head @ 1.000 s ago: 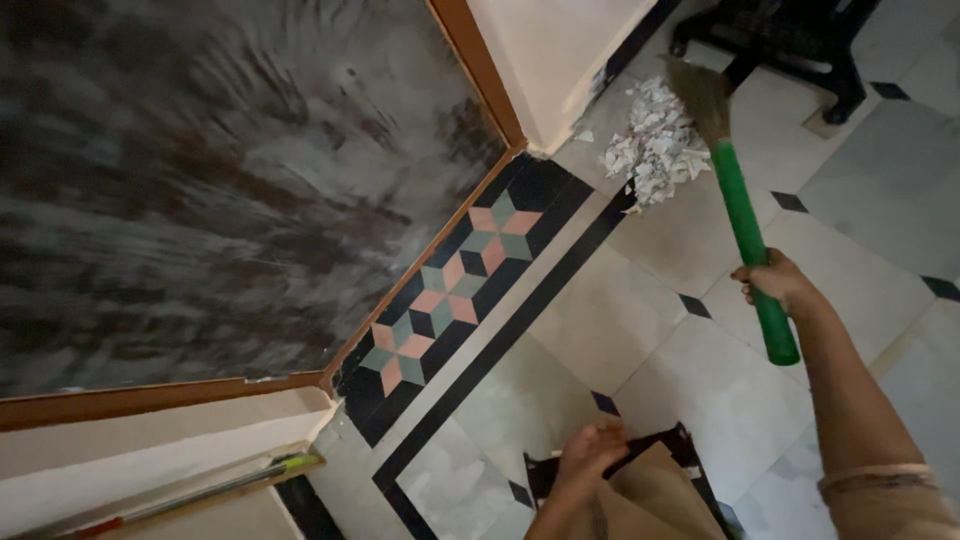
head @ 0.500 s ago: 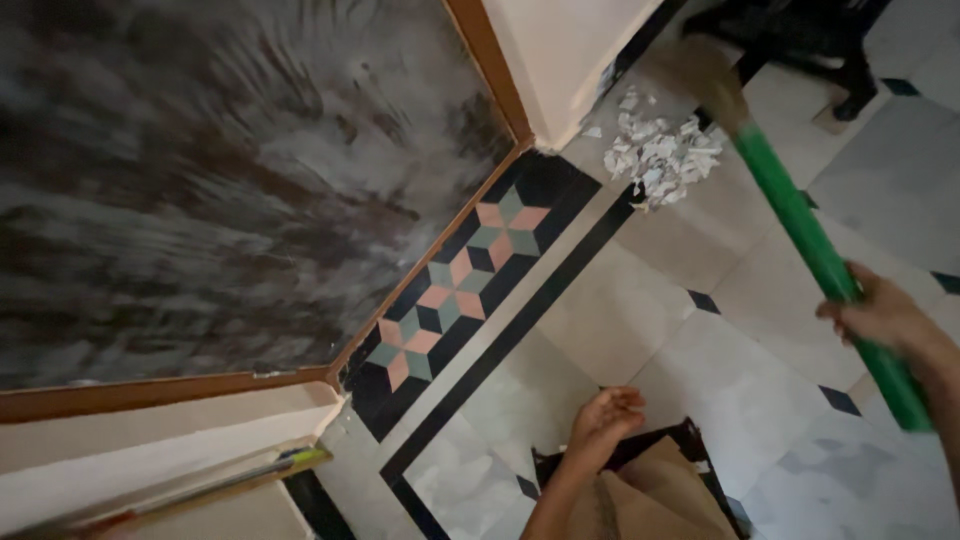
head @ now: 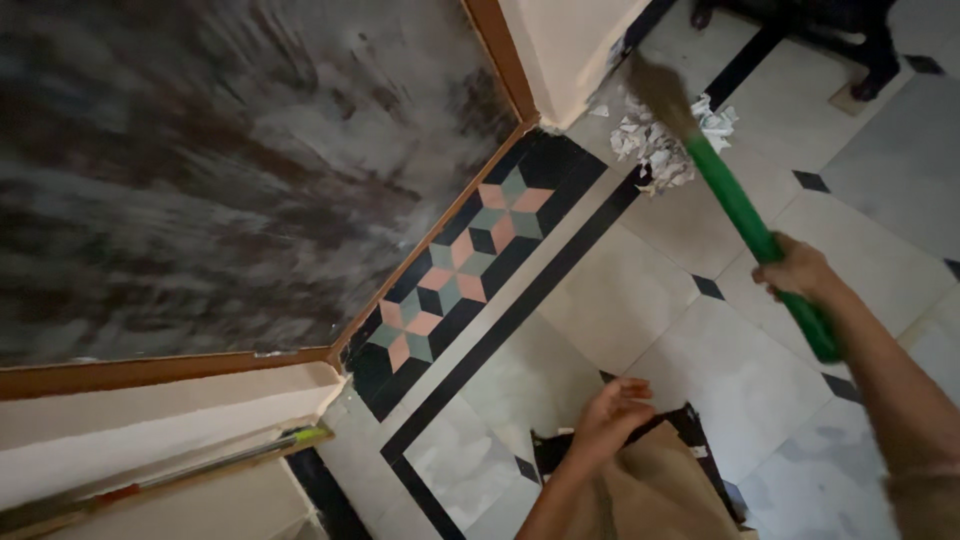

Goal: The person sweeps a tiled floor with a green-handled broom, gathering scattered paper debris into a pile near a doorway. The person moves a pair of sandals out of the way to continue sweeping.

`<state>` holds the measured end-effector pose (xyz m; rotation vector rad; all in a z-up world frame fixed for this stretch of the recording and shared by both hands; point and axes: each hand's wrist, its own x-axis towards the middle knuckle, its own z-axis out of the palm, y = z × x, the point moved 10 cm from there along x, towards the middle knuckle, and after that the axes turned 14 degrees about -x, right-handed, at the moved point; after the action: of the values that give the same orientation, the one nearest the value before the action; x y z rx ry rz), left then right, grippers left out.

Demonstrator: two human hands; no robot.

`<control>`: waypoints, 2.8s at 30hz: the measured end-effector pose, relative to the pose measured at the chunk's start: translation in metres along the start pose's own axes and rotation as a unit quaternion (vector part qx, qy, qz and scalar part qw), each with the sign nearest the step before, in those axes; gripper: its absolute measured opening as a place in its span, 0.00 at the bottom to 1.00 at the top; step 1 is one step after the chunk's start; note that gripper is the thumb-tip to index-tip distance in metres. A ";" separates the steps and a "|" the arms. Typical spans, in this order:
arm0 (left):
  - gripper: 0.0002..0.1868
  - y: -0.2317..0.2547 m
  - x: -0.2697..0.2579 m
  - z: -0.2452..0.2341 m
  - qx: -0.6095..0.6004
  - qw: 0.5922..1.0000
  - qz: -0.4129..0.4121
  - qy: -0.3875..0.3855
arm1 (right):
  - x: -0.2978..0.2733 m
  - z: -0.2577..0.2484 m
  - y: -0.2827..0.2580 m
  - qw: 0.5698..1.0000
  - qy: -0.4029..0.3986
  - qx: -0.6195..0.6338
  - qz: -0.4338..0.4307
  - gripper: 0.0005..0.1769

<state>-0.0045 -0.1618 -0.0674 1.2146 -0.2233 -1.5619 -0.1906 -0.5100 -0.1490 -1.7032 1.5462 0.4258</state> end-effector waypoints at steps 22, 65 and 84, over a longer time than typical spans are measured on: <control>0.25 0.008 0.003 0.013 0.012 0.998 0.033 -0.061 | -0.036 0.046 -0.007 0.972 -0.011 0.233 -0.007 0.46; 0.28 0.038 0.002 0.026 0.080 0.993 0.041 -0.074 | -0.196 0.124 -0.005 0.986 -0.163 0.036 -0.012 0.54; 0.29 0.024 0.011 0.004 0.102 0.991 0.044 -0.074 | -0.305 0.082 -0.002 0.987 -0.159 0.010 0.024 0.55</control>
<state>0.0085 -0.1818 -0.0548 1.2276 -0.5373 -1.5825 -0.2302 -0.2413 0.0128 -1.5017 1.3542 0.6701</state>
